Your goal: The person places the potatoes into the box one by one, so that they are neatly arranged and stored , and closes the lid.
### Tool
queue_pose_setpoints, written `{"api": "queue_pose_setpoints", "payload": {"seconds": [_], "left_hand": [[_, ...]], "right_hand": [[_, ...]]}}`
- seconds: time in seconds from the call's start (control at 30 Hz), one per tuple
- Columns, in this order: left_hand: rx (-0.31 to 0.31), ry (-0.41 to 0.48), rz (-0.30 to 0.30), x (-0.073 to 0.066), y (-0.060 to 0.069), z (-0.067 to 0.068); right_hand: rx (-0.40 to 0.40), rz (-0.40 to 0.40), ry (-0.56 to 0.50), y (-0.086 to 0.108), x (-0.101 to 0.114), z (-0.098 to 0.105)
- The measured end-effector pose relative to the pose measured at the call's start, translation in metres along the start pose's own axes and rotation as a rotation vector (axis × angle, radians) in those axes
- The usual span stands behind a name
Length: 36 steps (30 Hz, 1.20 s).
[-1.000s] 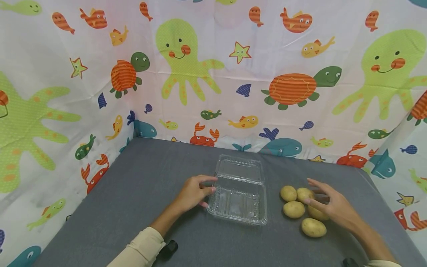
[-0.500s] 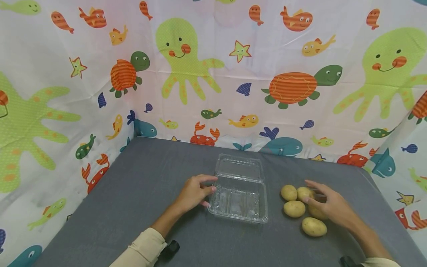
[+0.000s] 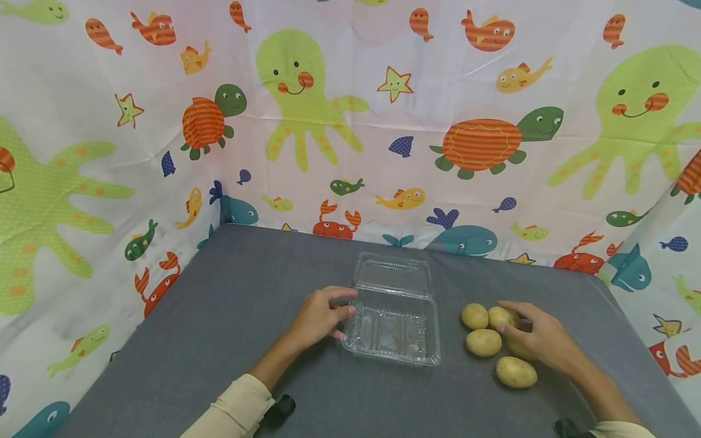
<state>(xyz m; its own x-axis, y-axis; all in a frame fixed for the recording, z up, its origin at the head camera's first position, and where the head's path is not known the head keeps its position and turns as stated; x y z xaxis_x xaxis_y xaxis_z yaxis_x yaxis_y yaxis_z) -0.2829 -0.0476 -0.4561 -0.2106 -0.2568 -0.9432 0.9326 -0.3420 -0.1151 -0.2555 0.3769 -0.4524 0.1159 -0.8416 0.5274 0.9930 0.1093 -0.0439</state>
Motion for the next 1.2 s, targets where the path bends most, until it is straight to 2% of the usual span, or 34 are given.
{"api": "queue_pose_setpoints", "payload": {"seconds": [0.63, 1.2], "left_hand": [[0.000, 0.008, -0.005, -0.0023, 0.0010, 0.0006], [0.000, 0.008, -0.003, -0.0011, 0.0009, 0.0006]], "right_hand": [[-0.054, -0.066, 0.082, -0.0070, -0.0012, 0.0074], [-0.042, -0.103, 0.098, -0.0067, -0.0079, 0.0077]]}}
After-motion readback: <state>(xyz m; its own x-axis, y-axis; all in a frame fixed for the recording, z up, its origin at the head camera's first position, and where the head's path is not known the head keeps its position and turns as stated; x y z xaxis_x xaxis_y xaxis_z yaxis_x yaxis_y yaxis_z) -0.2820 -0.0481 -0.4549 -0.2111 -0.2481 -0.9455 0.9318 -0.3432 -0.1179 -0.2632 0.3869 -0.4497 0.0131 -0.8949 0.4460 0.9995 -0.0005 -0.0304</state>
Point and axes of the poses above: each hand's wrist, its own y-axis away from the middle knuckle, its own z-axis out of the back of the hand, x = y × z, the point moved 8 cm from there along -y, towards the middle knuckle, and after that the axes turned 4 degrees about -z, right-handed, at the moved point
